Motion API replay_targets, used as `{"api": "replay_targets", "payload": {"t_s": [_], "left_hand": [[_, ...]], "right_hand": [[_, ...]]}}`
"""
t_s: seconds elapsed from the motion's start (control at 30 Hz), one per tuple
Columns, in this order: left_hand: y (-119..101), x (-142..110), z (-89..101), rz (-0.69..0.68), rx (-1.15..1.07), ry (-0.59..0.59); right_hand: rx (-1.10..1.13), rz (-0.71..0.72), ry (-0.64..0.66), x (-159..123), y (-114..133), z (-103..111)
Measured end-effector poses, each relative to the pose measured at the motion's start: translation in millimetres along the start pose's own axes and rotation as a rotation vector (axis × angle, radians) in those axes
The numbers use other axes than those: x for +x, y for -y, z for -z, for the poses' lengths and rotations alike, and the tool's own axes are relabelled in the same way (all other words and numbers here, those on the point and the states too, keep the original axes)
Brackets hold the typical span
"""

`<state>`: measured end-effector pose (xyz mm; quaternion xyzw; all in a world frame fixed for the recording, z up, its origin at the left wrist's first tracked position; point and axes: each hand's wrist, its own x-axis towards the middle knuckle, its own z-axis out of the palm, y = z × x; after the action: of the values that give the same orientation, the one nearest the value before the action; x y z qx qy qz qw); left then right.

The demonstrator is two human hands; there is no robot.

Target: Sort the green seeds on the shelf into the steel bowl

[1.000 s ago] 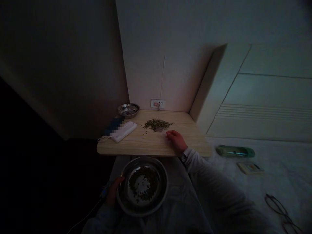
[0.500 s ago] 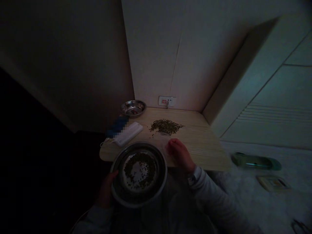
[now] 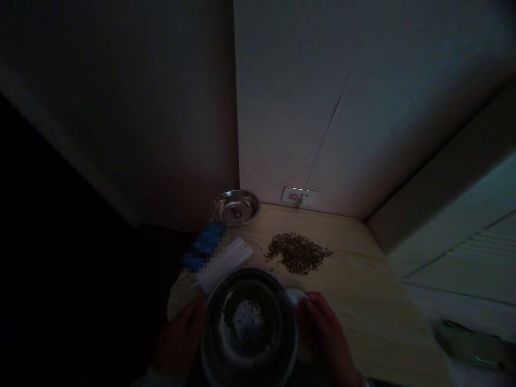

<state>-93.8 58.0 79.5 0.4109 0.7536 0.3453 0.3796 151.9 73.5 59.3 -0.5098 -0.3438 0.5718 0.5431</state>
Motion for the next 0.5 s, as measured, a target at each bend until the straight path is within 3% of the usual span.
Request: {"api": "replay_targets", "payload": {"t_s": [0.13, 0.23, 0.3, 0.4, 0.5], "left_hand": [[-11, 25, 26.5, -0.189, 0.18, -0.201], [-16, 67, 41.0, -0.522, 0.478, -0.197], [-19, 99, 43.4, -0.647, 0.651, -0.202], [-23, 137, 37.2, -0.665, 0.823, -0.144], [-25, 156, 28.1, -0.655, 0.928, -0.059]], "right_hand": [[-0.134, -0.151, 0.009, -2, 8, 3], [-0.125, -0.155, -0.008, 0, 7, 6], [-0.127, -0.151, -0.003, 1, 5, 7], [-0.149, -0.161, -0.003, 2, 5, 6], [-0.124, -0.19, -0.014, 2, 5, 6]]}}
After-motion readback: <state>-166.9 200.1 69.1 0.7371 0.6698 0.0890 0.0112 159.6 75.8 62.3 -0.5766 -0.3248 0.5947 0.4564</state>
